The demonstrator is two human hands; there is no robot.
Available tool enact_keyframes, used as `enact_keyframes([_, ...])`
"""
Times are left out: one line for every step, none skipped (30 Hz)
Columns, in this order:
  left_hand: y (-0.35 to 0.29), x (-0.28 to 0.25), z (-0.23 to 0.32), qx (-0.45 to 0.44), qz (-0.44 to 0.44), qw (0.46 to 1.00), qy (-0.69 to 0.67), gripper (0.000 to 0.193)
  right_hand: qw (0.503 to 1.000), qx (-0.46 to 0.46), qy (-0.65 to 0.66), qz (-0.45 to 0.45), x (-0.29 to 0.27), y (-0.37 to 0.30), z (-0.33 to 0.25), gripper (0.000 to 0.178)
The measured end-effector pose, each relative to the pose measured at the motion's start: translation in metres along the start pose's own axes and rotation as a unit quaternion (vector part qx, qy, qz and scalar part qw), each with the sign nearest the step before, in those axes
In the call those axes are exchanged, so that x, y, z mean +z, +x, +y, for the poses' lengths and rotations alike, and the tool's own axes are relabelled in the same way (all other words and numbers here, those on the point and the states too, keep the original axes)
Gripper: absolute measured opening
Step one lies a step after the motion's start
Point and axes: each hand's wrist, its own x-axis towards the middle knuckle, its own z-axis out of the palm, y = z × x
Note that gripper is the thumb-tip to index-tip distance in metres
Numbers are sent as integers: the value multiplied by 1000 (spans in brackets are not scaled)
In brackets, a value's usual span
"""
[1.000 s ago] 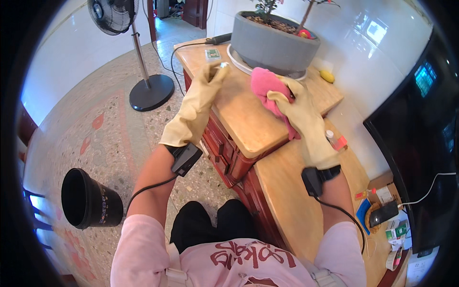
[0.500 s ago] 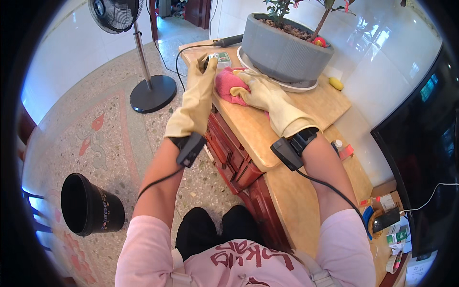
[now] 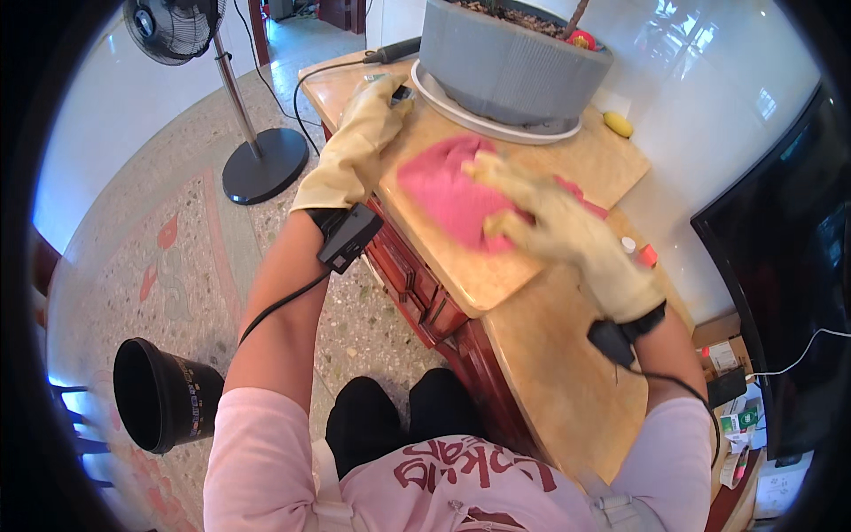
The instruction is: Wiping down a wooden desk, the lower part of a tiled wall, and an ornate wooden chair using a pink cloth.
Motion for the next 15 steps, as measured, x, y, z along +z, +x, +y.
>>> enact_keyframes([-4,4,-6,-10,21,998,-59,48,997,74,-20,2,1,13,5,63])
enact_keyframes([-5,9,-7,-15,43,991,-124,48,987,151,-48,3,1,25,9,63])
enact_keyframes([-2,8,25,-233,-48,926,-293,48,984,170,-62,3,-6,27,20,63])
enact_keyframes([-6,6,14,-235,-51,927,-289,48,987,159,-37,0,3,40,24,61])
enact_keyframes([-10,-5,-12,-138,0,977,-162,48,989,145,-10,-1,18,56,19,61])
enact_keyframes([-8,-12,-26,-31,50,998,-34,48,999,37,15,-21,32,65,-12,59])
enact_keyframes([-3,-10,-23,-20,40,999,4,51,1000,11,19,-20,34,59,-21,57])
enact_keyframes([-2,-7,-29,-16,37,999,2,51,999,-17,24,-18,36,53,-24,56])
enact_keyframes([-1,-3,-36,-25,24,999,-26,52,1000,-12,17,-16,34,44,-24,56])
enact_keyframes([-1,-3,-38,-35,12,998,-50,53,996,-66,49,-18,34,33,-20,51])
enact_keyframes([3,-4,-40,-43,14,998,-36,53,989,-121,82,-21,33,23,-15,48])
enact_keyframes([5,0,-36,-39,10,998,-41,53,990,-115,78,-20,23,14,-3,48])
enact_keyframes([5,0,-34,-54,4,997,-60,52,990,-121,67,-26,9,7,17,49])
enact_keyframes([5,-1,-33,-71,-1,994,-77,51,990,-127,58,-32,-5,-1,32,52])
enact_keyframes([2,-7,-40,-72,12,995,-67,50,998,-48,31,-34,-13,-9,36,58])
